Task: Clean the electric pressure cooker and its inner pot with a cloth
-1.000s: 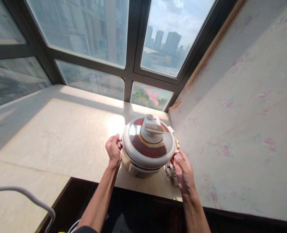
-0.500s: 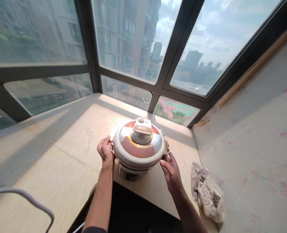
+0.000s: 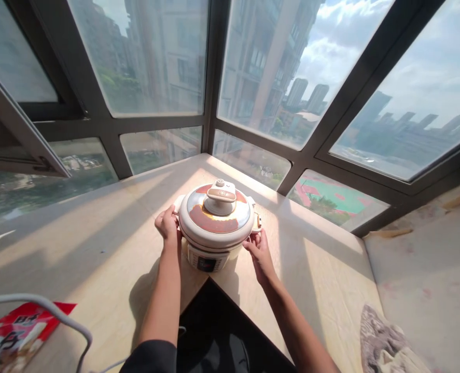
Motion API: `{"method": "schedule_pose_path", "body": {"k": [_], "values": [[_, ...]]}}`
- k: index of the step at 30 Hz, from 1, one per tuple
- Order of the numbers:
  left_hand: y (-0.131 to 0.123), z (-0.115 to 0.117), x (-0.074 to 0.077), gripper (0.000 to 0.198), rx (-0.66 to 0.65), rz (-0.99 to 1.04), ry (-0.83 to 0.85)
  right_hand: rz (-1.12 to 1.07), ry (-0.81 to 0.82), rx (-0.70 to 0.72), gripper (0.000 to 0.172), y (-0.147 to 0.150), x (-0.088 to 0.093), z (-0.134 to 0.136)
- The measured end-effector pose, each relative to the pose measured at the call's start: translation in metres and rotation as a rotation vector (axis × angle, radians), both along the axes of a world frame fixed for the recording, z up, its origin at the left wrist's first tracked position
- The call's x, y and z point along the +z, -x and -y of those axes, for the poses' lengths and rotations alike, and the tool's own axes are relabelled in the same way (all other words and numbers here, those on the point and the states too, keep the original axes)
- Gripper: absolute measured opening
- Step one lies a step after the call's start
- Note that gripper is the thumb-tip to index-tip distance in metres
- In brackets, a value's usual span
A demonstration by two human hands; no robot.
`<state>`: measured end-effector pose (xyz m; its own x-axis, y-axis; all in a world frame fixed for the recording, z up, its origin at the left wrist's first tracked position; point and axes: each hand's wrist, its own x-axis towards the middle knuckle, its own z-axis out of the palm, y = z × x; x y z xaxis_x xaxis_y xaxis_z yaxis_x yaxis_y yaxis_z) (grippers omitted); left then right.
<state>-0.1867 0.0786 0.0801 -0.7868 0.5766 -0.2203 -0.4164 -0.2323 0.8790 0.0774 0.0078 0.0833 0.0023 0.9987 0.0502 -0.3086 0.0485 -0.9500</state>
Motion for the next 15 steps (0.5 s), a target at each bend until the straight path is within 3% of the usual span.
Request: {"method": "schedule_pose_path", "body": {"k": [4,7,11,15], "values": [[0.015,-0.004,0.006,0.031,-0.009,-0.03,0.037,0.009,-0.028,0.008,0.085,0.007,-0.015,-0.009],[0.017,0.001,0.012,0.03,-0.054,-0.038,0.067,-0.028,0.026,0.001,0.097,-0.005,-0.03,-0.007],[0.003,0.023,0.02,0.018,0.028,-0.052,0.105,-0.056,0.223,0.047,0.069,-0.04,-0.057,0.011],[-0.043,0.06,0.026,0.022,0.344,-0.195,0.038,-0.048,0.347,-0.044,0.055,-0.079,-0.09,0.041]]}}
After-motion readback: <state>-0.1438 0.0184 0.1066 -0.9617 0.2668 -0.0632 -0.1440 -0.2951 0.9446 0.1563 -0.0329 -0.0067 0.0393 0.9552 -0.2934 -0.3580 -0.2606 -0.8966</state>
